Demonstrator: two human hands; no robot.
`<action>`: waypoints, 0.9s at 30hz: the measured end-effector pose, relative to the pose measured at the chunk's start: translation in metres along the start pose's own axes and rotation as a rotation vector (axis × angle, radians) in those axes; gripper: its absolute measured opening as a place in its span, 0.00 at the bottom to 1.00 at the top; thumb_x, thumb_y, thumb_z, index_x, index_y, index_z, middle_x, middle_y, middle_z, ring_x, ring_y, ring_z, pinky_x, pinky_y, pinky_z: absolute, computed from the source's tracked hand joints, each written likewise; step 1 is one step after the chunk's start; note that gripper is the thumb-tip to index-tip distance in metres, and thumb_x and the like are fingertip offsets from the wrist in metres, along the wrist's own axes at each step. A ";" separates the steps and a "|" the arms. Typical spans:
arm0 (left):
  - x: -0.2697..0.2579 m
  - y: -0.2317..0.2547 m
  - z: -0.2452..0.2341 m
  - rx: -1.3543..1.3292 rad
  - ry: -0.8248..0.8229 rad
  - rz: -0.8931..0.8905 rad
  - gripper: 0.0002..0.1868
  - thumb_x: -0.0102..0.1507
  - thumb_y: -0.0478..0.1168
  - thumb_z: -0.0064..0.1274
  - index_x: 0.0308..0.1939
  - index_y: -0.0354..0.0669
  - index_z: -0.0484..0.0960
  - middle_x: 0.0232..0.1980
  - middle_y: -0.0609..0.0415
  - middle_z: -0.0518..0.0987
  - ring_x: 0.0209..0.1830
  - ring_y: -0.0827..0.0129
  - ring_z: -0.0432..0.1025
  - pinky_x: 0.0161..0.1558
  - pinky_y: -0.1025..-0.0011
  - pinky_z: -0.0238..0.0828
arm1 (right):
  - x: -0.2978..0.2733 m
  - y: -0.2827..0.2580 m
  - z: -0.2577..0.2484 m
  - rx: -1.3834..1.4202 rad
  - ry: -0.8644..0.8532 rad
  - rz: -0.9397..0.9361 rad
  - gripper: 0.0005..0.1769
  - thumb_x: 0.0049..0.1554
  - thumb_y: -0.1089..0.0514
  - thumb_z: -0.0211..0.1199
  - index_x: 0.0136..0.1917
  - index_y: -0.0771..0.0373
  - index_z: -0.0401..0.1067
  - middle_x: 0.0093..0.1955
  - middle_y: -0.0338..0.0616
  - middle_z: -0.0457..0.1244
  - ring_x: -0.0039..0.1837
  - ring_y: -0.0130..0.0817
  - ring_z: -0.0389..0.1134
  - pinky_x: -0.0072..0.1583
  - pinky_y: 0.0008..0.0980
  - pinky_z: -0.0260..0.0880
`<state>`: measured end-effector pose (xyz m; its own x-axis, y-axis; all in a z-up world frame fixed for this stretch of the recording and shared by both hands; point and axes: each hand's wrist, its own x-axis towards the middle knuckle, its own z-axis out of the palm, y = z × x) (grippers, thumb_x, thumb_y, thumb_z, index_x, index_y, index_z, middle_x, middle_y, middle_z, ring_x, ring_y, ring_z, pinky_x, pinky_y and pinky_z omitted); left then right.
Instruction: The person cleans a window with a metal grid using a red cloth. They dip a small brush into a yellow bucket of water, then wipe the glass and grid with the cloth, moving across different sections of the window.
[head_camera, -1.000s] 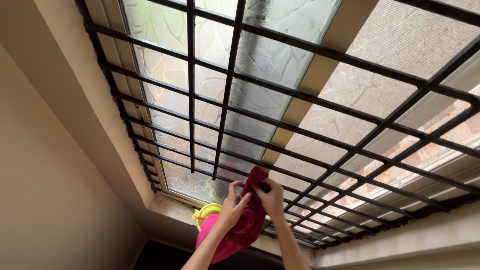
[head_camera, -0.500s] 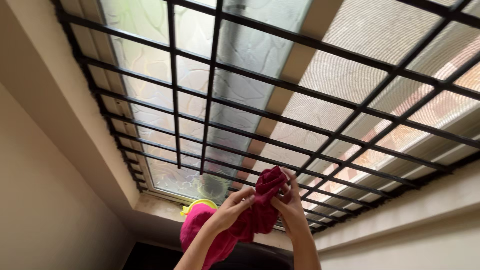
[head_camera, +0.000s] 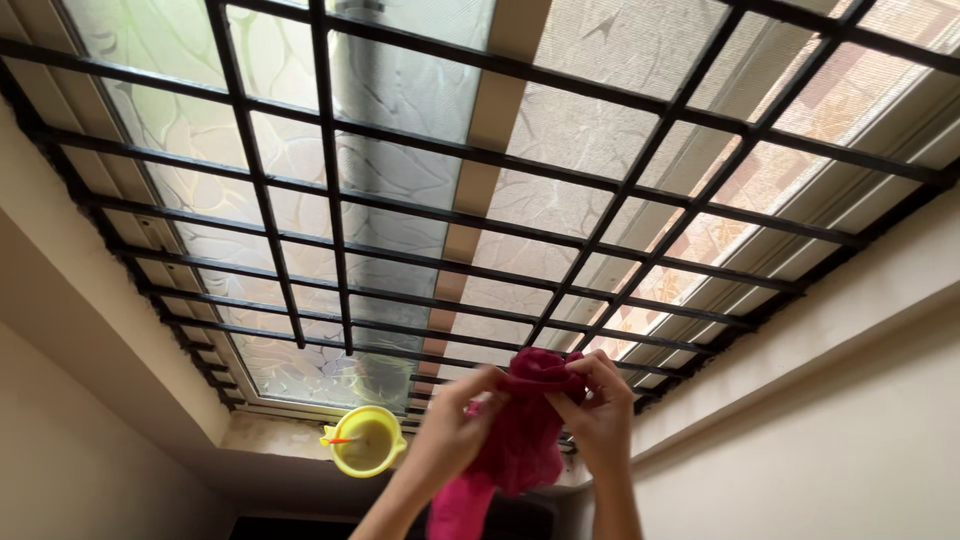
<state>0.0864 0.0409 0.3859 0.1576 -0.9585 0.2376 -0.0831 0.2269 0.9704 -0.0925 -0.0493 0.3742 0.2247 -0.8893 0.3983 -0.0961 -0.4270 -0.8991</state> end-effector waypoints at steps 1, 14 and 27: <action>0.003 -0.001 -0.002 0.067 0.078 0.094 0.07 0.65 0.32 0.51 0.46 0.37 0.81 0.39 0.48 0.84 0.41 0.61 0.79 0.45 0.66 0.74 | 0.004 -0.002 -0.008 -0.040 -0.023 0.080 0.10 0.45 0.72 0.74 0.39 0.63 0.77 0.47 0.40 0.62 0.46 0.27 0.67 0.49 0.27 0.74; 0.023 -0.118 0.007 0.159 0.327 -0.141 0.19 0.63 0.42 0.53 0.57 0.44 0.75 0.48 0.50 0.79 0.43 0.62 0.76 0.44 0.67 0.76 | 0.024 0.044 0.009 0.883 -0.312 0.391 0.23 0.58 0.65 0.60 0.66 0.63 0.74 0.68 0.53 0.62 0.69 0.40 0.64 0.68 0.38 0.65; 0.011 -0.239 0.063 -1.051 -0.037 -0.602 0.29 0.69 0.47 0.41 0.73 0.43 0.62 0.63 0.49 0.78 0.59 0.67 0.76 0.60 0.68 0.74 | 0.064 0.077 0.152 -0.505 -0.204 -0.322 0.10 0.58 0.63 0.63 0.53 0.68 0.77 0.51 0.49 0.68 0.46 0.44 0.73 0.46 0.36 0.74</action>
<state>0.0460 -0.0350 0.1535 -0.1337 -0.9594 -0.2483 0.8363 -0.2437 0.4912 0.0621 -0.1146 0.3027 0.4946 -0.6751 0.5474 -0.4271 -0.7373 -0.5234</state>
